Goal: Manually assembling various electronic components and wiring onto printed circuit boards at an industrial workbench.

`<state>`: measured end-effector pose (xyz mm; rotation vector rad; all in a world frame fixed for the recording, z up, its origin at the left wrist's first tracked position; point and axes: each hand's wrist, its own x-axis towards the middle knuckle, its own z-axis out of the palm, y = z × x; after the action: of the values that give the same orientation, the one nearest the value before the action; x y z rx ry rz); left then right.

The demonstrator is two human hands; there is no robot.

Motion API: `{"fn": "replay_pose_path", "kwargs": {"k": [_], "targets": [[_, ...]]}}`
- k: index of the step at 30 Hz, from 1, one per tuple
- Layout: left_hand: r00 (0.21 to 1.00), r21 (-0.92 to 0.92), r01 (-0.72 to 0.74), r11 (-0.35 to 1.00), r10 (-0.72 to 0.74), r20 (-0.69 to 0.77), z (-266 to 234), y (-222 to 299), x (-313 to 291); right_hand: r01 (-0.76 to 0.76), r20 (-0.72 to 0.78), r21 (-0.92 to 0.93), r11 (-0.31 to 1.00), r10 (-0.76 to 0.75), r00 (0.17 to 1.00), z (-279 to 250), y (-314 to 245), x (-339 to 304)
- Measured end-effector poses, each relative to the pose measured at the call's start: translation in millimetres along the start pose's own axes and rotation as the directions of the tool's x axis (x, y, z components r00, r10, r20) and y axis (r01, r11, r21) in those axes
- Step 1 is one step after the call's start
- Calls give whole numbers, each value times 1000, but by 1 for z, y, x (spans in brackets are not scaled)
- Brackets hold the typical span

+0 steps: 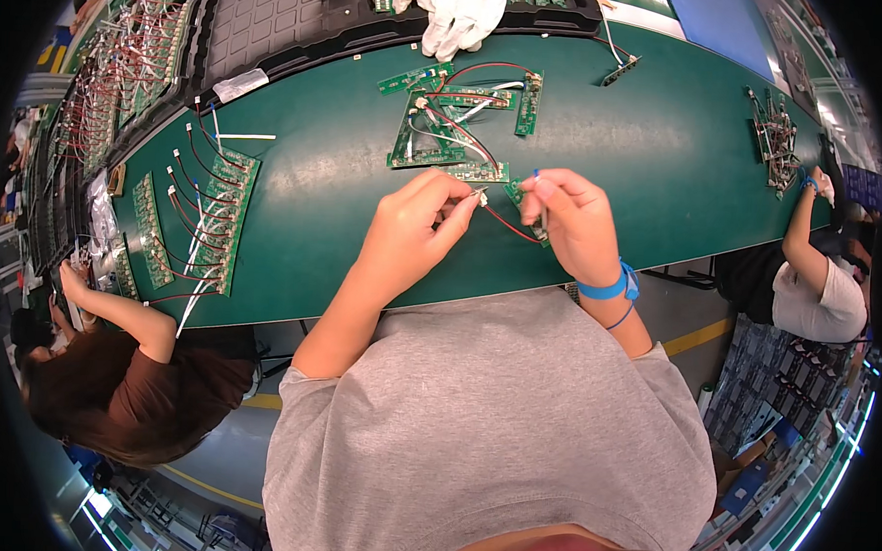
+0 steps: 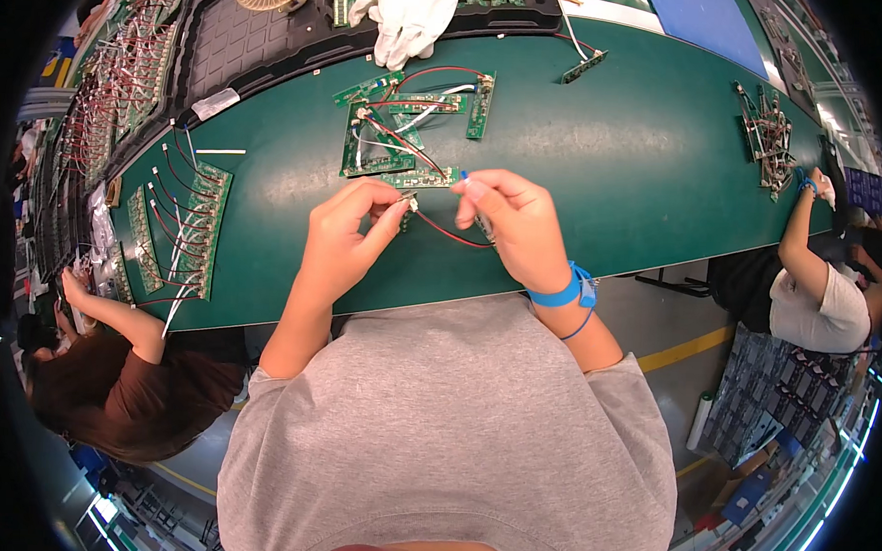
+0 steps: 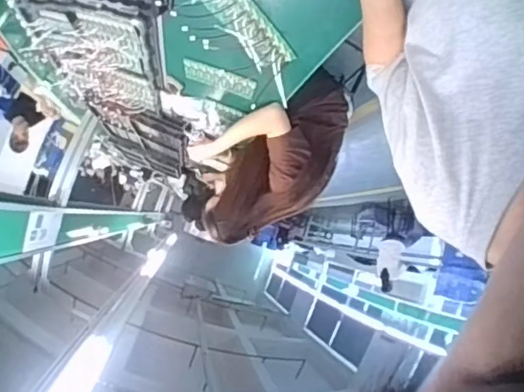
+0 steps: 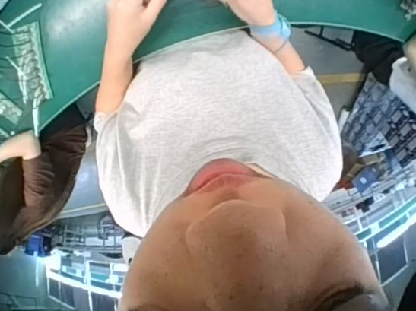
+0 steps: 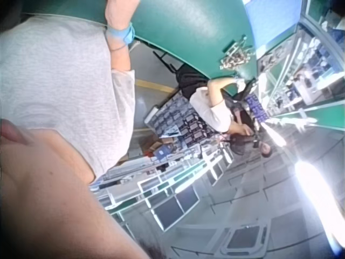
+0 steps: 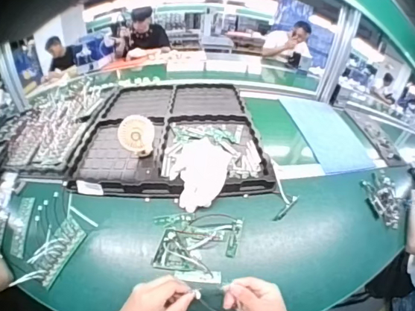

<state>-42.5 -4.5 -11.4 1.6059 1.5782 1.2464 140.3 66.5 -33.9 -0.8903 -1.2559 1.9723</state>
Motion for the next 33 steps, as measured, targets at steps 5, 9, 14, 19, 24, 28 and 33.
{"fn": "replay_pose_path", "kwargs": {"k": [5,9,14,19,24,28,33], "targets": [[989,-239,146,960,-149,8,2,-4,-2,31,13,126,992,-33,999,3,-17,3],[935,-585,335,738,-335,112,4,-10,-3,-122,120,-135,983,139,983,1,-18,6],[899,-777,371,508,-406,164,8,-18,-1,-109,122,-65,992,116,986,9,-12,6],[881,-855,371,362,-428,202,17,-19,-2,151,104,-297,943,-126,987,4,-4,10],[878,-843,379,381,-436,198,22,-18,-1,80,95,-211,974,-62,994,7,-7,7],[884,-803,392,449,-426,194,23,-18,-1,-108,99,-105,989,119,988,8,-7,6],[886,-793,403,456,-412,212,23,-19,1,-131,106,-63,989,137,985,10,-9,4]]}}
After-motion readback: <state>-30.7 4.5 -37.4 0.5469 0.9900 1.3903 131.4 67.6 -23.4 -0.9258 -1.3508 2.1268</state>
